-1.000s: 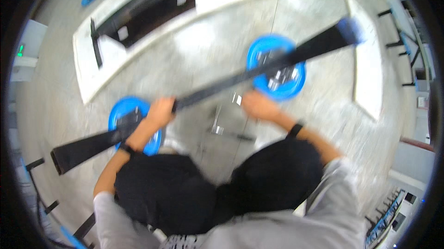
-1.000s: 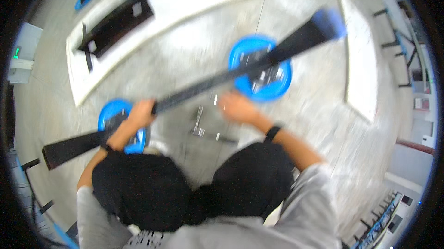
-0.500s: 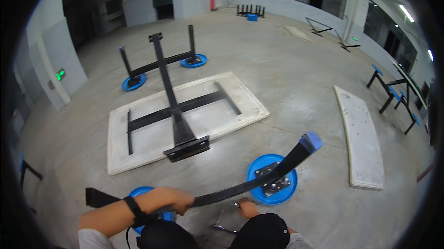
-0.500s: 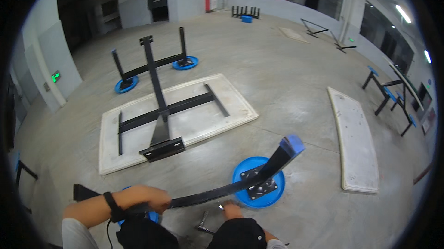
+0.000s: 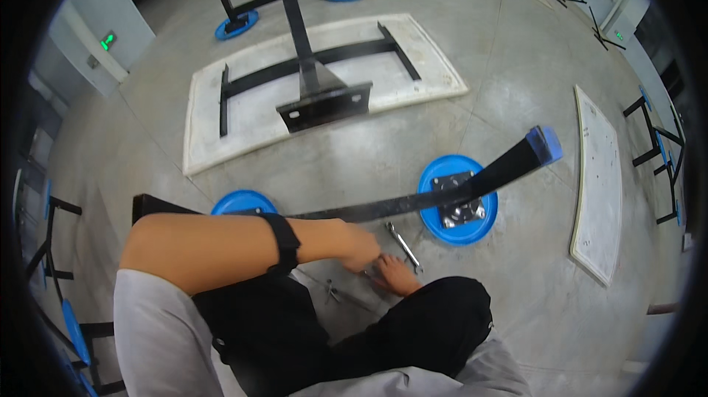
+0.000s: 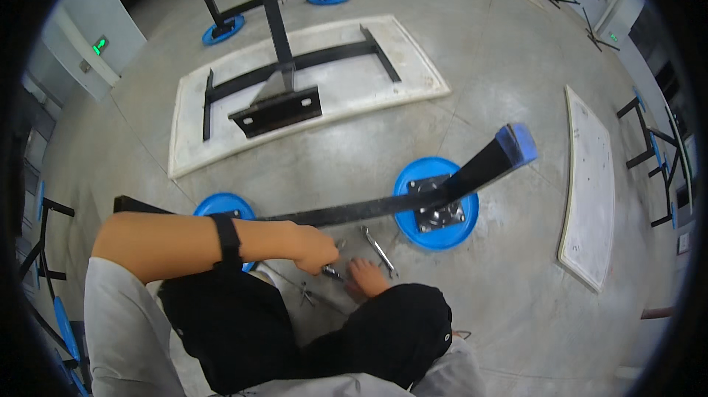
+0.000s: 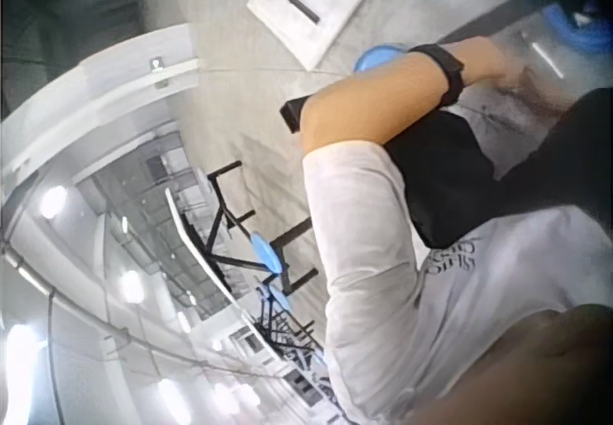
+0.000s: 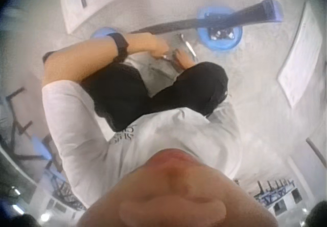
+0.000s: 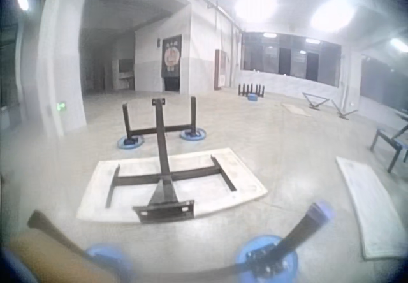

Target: The person uses a socket wrench to tighten bolts on a metal table frame and later uses a screwdriver to adjust another part of the frame.

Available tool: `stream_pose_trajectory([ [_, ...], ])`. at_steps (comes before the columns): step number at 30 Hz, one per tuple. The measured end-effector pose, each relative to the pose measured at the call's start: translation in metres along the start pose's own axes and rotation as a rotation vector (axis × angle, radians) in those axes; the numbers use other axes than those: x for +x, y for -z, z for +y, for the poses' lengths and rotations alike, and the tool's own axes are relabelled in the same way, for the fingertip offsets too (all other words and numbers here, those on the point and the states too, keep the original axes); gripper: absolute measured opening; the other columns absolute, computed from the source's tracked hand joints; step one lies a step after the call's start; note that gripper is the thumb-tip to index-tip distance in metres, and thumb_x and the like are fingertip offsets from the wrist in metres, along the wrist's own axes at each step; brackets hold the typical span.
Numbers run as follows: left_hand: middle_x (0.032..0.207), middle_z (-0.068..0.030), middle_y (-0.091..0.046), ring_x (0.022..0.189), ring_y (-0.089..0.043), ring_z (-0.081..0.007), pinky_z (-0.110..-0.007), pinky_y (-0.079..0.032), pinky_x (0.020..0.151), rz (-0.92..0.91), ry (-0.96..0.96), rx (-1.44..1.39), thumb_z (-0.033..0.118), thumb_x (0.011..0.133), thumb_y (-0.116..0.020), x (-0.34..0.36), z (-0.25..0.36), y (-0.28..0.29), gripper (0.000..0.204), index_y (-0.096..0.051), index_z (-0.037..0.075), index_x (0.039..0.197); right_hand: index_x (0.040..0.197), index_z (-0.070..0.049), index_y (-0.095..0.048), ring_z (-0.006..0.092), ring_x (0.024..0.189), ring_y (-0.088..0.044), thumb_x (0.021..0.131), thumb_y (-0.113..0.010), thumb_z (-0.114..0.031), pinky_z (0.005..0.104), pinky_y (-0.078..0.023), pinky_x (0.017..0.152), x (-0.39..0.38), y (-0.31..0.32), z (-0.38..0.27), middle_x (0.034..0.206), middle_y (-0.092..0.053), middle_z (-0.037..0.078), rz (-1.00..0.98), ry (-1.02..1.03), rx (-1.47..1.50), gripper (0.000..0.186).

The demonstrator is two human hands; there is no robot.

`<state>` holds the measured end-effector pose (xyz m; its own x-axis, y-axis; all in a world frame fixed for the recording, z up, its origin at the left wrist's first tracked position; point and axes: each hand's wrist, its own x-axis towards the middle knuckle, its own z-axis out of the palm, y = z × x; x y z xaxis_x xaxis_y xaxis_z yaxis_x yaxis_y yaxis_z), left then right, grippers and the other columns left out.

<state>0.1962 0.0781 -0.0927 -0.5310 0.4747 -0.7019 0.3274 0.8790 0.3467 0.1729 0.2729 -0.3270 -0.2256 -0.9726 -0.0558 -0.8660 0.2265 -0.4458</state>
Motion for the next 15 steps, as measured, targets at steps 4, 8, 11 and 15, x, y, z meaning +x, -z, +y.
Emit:
stream_pose_trajectory([
  [4, 0.089, -0.0102, -0.065, 0.080, -0.062, -0.0273, -0.039, -0.048, 0.066, -0.281, 0.057, 0.134, 0.020, 0.067, -0.065, 0.021, 0.005, -0.040, 0.025, -0.066, 0.007, 0.088, 0.107, -0.002, -0.047, 0.0335, 0.095, -0.049, 0.072, -0.064, -0.022, 0.0396, -0.042, 0.078, -0.015, 0.009, 0.023, 0.106, -0.048, 0.017, 0.081, -0.011, 0.117, 0.044],
  [8, 0.086, -0.0155, -0.062, 0.080, -0.060, -0.0325, -0.042, -0.047, 0.069, -0.191, 0.021, -0.098, 0.025, 0.075, -0.060, 0.018, -0.001, -0.032, 0.024, -0.063, 0.005, 0.087, 0.094, -0.005, -0.052, 0.0329, 0.088, -0.052, 0.072, -0.063, -0.018, 0.0406, -0.043, 0.070, -0.037, 0.025, 0.037, 0.095, -0.053, 0.014, 0.158, -0.227, 0.078, 0.027],
  [11, 0.088, -0.0181, -0.063, 0.082, -0.061, -0.0340, -0.042, -0.048, 0.069, -0.182, 0.026, 0.045, 0.023, 0.075, -0.060, 0.023, -0.007, -0.030, 0.024, -0.065, 0.002, 0.086, 0.088, -0.004, -0.054, 0.0322, 0.081, -0.053, 0.072, -0.063, -0.013, 0.0386, -0.043, 0.067, -0.047, 0.042, 0.049, 0.089, -0.053, 0.013, 0.257, -0.255, 0.080, 0.020],
  [15, 0.079, -0.0181, -0.064, 0.077, -0.062, -0.0328, -0.041, -0.049, 0.067, -0.412, 0.007, -0.079, 0.025, 0.076, -0.059, 0.037, 0.005, -0.020, 0.023, -0.066, 0.003, 0.083, 0.077, -0.004, -0.057, 0.0307, 0.069, -0.055, 0.078, -0.057, -0.016, 0.0384, -0.044, 0.061, -0.134, 0.073, 0.055, 0.075, -0.056, 0.015, 0.227, -0.535, 0.459, 0.012],
])
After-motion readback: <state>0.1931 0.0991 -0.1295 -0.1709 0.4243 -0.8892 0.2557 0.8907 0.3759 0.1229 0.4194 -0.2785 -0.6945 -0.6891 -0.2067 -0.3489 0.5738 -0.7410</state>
